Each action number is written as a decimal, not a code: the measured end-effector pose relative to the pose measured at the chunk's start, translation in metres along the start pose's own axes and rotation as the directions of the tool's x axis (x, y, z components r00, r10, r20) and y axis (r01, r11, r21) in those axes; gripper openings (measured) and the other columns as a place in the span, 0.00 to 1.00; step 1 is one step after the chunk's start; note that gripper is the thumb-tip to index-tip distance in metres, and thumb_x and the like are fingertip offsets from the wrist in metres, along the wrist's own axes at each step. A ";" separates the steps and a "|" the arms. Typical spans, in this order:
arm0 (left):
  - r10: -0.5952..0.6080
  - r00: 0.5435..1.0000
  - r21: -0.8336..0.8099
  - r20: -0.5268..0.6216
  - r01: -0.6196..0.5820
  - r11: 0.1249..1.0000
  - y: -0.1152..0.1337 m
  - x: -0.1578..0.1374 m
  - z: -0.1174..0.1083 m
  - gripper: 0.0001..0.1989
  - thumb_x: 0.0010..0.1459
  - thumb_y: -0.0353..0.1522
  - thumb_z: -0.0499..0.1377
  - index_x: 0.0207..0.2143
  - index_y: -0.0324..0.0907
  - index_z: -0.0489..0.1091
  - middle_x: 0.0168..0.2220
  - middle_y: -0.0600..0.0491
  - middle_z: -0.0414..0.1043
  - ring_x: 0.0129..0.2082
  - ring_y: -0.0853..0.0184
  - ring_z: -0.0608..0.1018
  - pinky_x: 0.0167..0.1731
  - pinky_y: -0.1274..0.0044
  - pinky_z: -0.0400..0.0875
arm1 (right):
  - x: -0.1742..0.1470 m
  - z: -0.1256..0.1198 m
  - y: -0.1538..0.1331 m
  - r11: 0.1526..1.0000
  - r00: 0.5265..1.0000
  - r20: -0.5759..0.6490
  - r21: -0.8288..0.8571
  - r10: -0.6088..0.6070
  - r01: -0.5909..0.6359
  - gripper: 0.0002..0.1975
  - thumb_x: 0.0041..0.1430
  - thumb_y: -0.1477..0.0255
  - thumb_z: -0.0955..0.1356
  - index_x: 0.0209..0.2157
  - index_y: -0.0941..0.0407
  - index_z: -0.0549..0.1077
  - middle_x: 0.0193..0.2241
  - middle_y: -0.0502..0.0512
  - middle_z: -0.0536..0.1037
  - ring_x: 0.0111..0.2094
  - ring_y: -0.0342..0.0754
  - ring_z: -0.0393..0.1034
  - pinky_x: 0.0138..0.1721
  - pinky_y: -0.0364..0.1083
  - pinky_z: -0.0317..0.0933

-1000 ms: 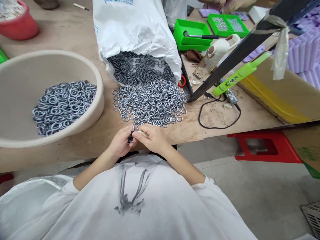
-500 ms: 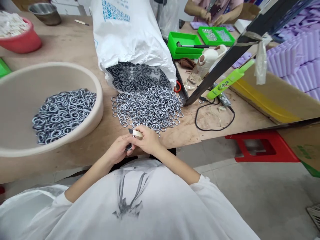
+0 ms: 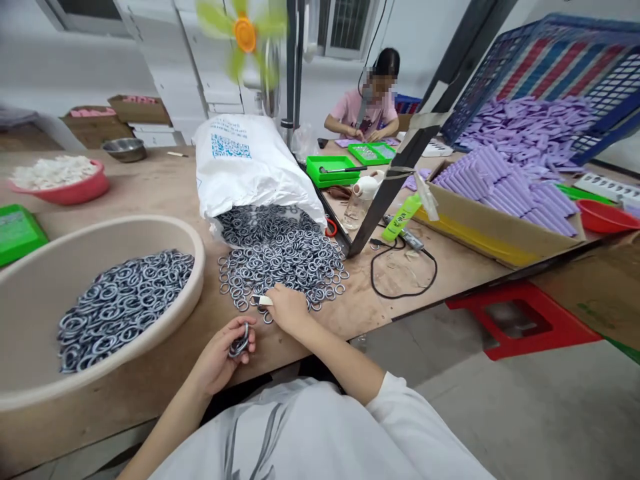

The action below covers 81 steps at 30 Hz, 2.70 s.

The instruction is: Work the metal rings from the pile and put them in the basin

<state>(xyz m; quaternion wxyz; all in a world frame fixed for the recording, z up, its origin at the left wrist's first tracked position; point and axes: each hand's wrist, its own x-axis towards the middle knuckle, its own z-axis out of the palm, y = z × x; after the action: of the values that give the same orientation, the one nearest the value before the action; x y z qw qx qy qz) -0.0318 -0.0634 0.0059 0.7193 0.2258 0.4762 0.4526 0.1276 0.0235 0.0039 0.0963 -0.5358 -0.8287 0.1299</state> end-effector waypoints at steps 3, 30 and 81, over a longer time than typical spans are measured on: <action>0.009 0.999 0.007 -0.035 -0.009 1.000 0.003 0.001 -0.001 0.19 0.46 0.36 0.67 0.40 0.38 0.71 0.29 0.53 0.73 0.24 0.71 0.73 0.16 0.82 0.67 | 0.001 -0.003 0.003 0.981 0.999 -0.027 0.190 0.035 -0.029 0.08 0.59 0.64 0.70 0.34 0.54 0.77 0.36 0.51 0.77 0.37 0.46 0.70 0.32 0.42 0.53; 0.155 0.987 0.108 0.035 -0.158 0.982 0.000 0.014 0.037 0.24 0.50 0.52 0.64 0.23 0.41 0.62 0.17 0.57 0.62 0.16 0.75 0.60 0.15 0.82 0.51 | -0.027 -0.007 -0.014 0.164 0.996 0.081 0.984 -0.028 -0.075 0.23 0.49 0.51 0.74 0.31 0.54 0.68 0.21 0.44 0.72 0.20 0.41 0.67 0.23 0.41 0.63; 0.005 1.000 -0.261 -0.014 -0.009 0.965 0.005 0.009 0.012 0.10 0.55 0.37 0.62 0.35 0.40 0.67 0.20 0.59 0.64 0.17 0.73 0.69 0.12 0.84 0.60 | 0.076 -0.021 0.025 0.985 0.987 -0.096 -0.101 0.132 -0.141 0.14 0.66 0.63 0.63 0.46 0.53 0.75 0.46 0.59 0.76 0.42 0.53 0.74 0.39 0.47 0.61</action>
<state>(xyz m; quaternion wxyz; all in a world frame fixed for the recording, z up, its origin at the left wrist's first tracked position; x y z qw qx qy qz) -0.0219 -0.0515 0.0108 0.7381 0.1279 0.4163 0.5152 0.1249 0.1051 0.0172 0.0950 -0.6010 -0.7907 0.0676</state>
